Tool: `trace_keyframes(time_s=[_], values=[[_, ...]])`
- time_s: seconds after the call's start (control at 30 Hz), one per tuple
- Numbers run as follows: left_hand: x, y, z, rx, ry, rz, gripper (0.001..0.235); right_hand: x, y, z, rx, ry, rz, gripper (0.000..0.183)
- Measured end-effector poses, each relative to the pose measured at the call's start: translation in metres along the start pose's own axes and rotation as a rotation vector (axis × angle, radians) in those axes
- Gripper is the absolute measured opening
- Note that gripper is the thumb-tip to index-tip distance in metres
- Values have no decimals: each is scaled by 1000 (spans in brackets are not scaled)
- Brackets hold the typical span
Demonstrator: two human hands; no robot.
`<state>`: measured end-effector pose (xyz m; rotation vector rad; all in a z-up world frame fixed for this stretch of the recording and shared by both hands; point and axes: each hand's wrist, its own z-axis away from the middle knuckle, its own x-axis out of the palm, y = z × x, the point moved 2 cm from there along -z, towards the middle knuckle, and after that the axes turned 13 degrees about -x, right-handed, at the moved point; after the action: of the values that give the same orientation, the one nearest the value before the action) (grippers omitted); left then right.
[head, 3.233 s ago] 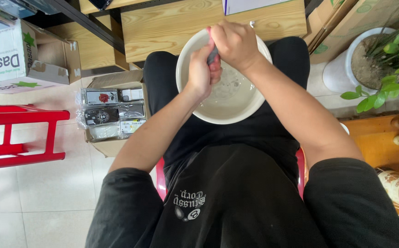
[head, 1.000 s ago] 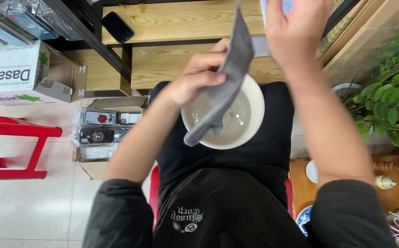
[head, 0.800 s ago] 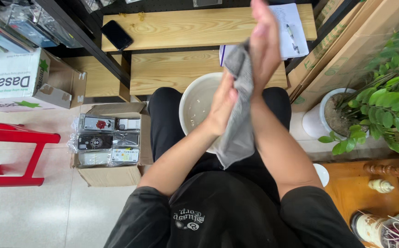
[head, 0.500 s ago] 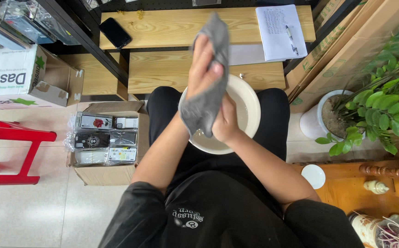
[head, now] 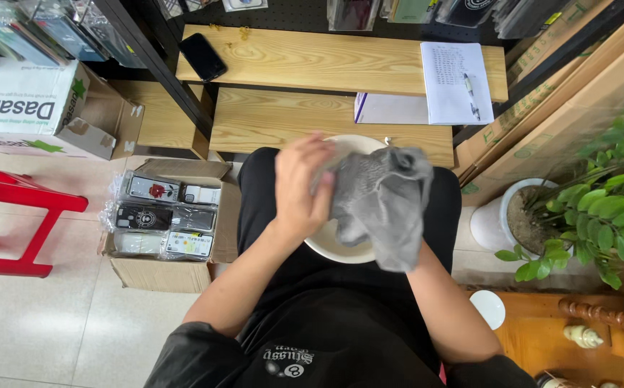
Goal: The person washes a gray cloth in a white bowl of water, wrings it out, and places it on a wooden table. The person then folds the cloth on the table.
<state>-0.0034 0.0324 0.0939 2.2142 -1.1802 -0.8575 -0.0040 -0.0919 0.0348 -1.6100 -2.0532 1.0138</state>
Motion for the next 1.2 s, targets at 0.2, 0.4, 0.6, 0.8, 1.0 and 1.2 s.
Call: trace_keyframes(time_s=[0.2, 0.4, 0.6, 0.8, 1.0, 1.2], values=[[102, 60, 49, -817, -84, -1337, 75, -3, 21, 23, 38, -50, -58, 34], [40, 37, 62, 162, -475, -508, 25, 11, -7, 21, 88, -79, -111, 31], [8, 23, 35, -361, -457, 512, 84, 12, -16, 30, 145, -71, -151, 28], [33, 4, 36, -806, 125, 812, 41, 17, -22, 29, 178, -107, -208, 25], [13, -29, 49, -498, 437, 1148, 27, 28, -54, 14, 159, -223, -244, 33], [-73, -97, 63, -741, 213, 1152, 24, -5, -74, 12, 197, -340, -432, 36]])
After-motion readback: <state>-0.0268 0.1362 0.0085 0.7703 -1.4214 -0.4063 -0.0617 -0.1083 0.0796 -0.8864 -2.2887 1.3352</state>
